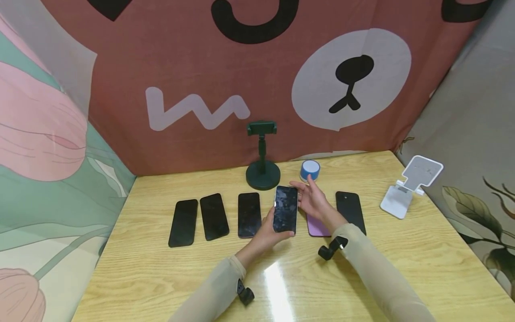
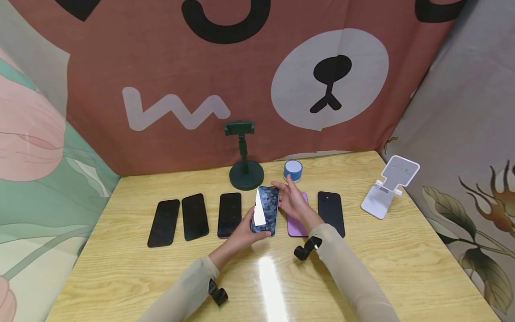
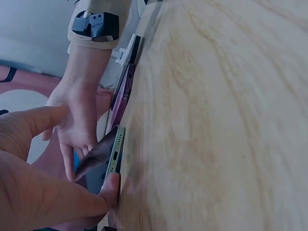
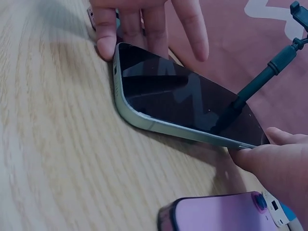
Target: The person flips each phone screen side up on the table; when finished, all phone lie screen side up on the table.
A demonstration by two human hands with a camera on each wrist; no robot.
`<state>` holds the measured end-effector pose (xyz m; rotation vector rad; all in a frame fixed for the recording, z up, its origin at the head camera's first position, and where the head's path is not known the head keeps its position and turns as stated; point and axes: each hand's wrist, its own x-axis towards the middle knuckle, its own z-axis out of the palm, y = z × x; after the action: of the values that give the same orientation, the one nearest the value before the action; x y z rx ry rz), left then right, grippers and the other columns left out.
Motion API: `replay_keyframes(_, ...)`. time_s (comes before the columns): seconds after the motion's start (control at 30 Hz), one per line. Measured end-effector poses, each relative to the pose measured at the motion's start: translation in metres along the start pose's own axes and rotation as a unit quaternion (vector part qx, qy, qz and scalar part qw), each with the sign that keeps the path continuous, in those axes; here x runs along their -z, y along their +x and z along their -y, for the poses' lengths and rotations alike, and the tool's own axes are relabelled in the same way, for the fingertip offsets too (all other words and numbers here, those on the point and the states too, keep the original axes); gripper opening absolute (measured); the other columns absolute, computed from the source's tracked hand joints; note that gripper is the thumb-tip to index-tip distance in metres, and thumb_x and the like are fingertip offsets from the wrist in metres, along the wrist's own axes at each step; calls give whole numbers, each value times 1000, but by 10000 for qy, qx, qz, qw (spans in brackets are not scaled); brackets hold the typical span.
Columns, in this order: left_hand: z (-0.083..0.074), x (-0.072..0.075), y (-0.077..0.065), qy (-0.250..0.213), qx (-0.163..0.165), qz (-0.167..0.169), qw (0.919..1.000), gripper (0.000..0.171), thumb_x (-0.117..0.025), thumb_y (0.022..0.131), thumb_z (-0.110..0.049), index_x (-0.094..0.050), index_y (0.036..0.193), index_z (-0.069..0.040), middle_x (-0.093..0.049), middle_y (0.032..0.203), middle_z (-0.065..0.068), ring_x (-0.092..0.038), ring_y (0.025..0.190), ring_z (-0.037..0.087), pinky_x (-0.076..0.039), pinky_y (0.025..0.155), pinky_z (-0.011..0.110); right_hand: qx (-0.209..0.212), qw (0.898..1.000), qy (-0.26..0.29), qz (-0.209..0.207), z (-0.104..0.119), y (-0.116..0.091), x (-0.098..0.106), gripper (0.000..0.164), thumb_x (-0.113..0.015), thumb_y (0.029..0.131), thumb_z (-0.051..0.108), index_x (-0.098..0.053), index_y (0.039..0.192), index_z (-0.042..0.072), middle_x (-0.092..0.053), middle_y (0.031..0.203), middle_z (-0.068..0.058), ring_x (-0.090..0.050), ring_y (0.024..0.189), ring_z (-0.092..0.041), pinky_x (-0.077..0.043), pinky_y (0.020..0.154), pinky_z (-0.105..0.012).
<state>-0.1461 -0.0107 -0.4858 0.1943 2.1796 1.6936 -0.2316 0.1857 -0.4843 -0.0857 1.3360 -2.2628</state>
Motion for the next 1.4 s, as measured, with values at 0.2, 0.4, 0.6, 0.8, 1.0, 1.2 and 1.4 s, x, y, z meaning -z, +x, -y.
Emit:
replay_keyframes(0.2,-1,1,-3,500,139,81,9986,102,-76,78,-28,-10,152,-5,-20,149,27,-25,134,41,-28,105,55,-68,10000,20,-19,-3,1,1,78,-4,97,57,-1,151,1,3,157,-17,-37,122,-27,-37,94,-34)
replay_keyframes(0.4,-1,1,-5,681,350,168,9969,105,-78,76,-32,-10,152,-8,-17,152,25,-19,138,41,-25,106,56,-54,9998,44,-199,-7,2,0,78,-7,97,57,-1,151,1,5,157,-15,-11,139,-36,-24,106,-40)
replay_keyframes(0.6,-1,0,-6,613,445,249,9968,105,-79,75,-29,-11,153,-11,-15,153,22,-15,138,41,-23,107,57,34,9992,-106,-391,-12,2,-3,78,-8,98,55,-2,150,-3,1,156,-21,-5,141,-36,-8,114,-46)
replay_keyframes(0.8,-3,-2,-6,629,459,238,9967,104,-79,75,-26,-12,153,-11,-14,153,21,-14,137,42,-22,106,58,158,9979,-414,-479,-13,4,-7,78,-9,99,54,-3,149,-6,0,155,-24,-3,142,-34,-6,115,-44)
replay_keyframes(1.0,-3,-2,-7,466,443,190,9977,106,-80,74,-24,-11,153,-9,-13,153,21,-13,137,42,-21,107,57,128,9952,-807,-531,-13,4,-8,79,-10,99,55,-4,148,-7,3,156,-23,3,143,-31,-2,115,-43)
replay_keyframes(1.2,0,0,-6,360,534,164,9978,106,-81,74,-25,-11,153,-10,-13,154,20,-12,138,42,-20,108,58,-27,9923,-1103,-563,-12,2,-9,78,-7,99,54,-4,149,-6,8,156,-20,11,143,-30,5,114,-42)
replay_keyframes(1.4,0,2,-6,214,443,73,9988,107,-81,73,-20,-10,152,-7,-15,153,23,-12,137,44,-18,107,59,34,9896,-1329,-549,-15,1,-11,79,-7,99,55,-2,149,-6,10,156,-20,13,142,-31,5,114,-41)
